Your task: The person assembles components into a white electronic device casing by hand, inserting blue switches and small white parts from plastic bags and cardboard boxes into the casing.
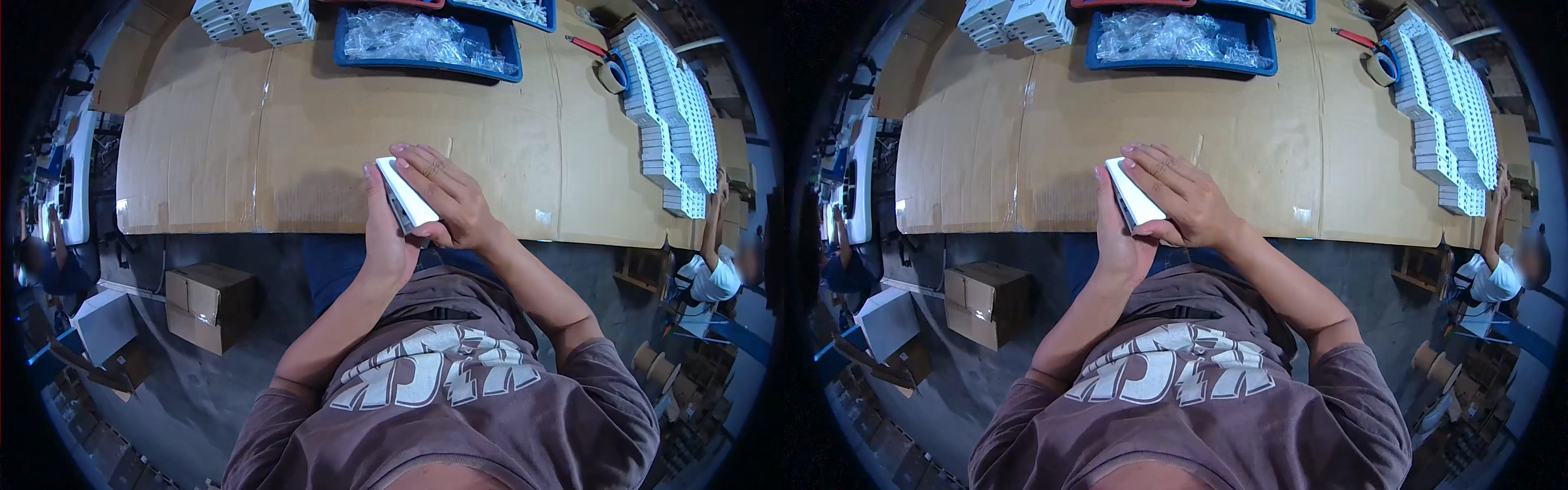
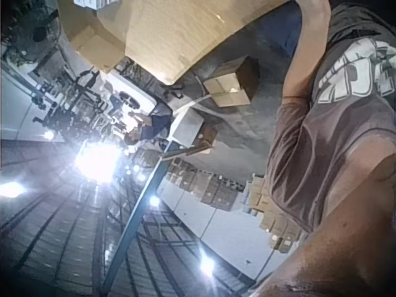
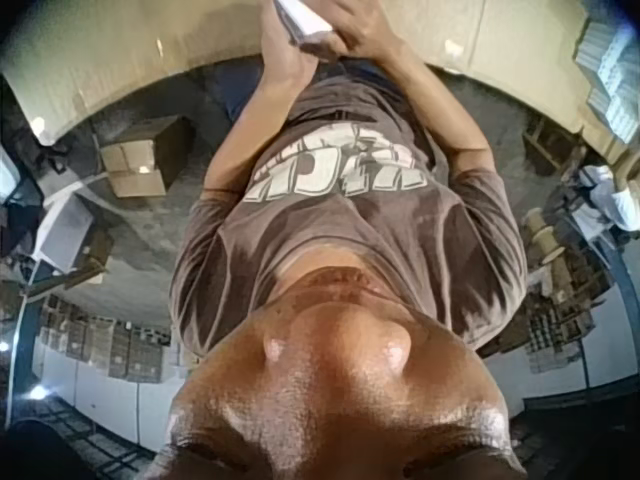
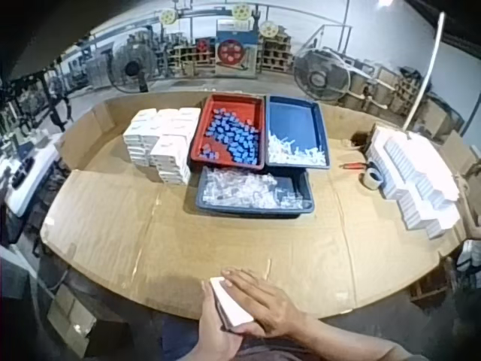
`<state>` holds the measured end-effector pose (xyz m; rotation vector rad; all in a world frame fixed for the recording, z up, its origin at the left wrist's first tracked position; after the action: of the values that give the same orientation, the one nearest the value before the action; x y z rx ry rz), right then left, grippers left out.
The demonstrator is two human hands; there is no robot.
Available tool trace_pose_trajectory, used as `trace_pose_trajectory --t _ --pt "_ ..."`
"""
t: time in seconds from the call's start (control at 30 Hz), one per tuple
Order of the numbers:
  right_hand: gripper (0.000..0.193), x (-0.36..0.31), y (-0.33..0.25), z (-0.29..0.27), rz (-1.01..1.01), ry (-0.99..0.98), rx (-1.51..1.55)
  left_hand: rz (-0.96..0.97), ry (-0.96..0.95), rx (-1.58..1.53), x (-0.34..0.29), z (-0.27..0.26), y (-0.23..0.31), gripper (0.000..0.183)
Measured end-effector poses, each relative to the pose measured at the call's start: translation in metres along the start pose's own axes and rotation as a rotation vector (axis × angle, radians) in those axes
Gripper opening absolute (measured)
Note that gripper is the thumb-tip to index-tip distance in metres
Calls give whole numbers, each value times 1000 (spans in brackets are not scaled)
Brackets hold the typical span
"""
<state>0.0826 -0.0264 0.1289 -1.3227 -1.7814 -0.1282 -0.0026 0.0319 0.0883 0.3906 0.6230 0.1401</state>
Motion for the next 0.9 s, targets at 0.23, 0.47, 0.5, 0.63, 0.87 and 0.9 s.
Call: trace_pose_trajectory --t 0.23,0.47,0.5,0.63,0.87,0.9 --pt "77 -7 4 1 66 -6 22 -14 4 -6 4 -7 -6 72" --pt "73 -2 -3 -6 313 66 211 301 78 299 -2 -7 7 76" --pt "74 -9 2 -8 461 240 317 373 89 412 -2 -10 8 78" --pt "80 -10 -8 5 611 288 474 649 70 680 3 -19 19 78" --pt "66 1 -8 -21 441 169 244 828 -20 889 -2 -12 32 99" --pt "66 -2 -7 -23 435 168 242 834 -21 887 -3 -9 31 99"
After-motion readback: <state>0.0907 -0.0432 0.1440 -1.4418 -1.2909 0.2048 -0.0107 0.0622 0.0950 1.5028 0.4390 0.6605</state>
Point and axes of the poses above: each hand's wrist, its own x-axis towards the middle knuckle, its own z-axis out of the palm, y = z × x, the point moved 6 cm from there along x, towards the middle knuckle, and after that the axes turned 11 degrees about -z, right-handed, at the moved point
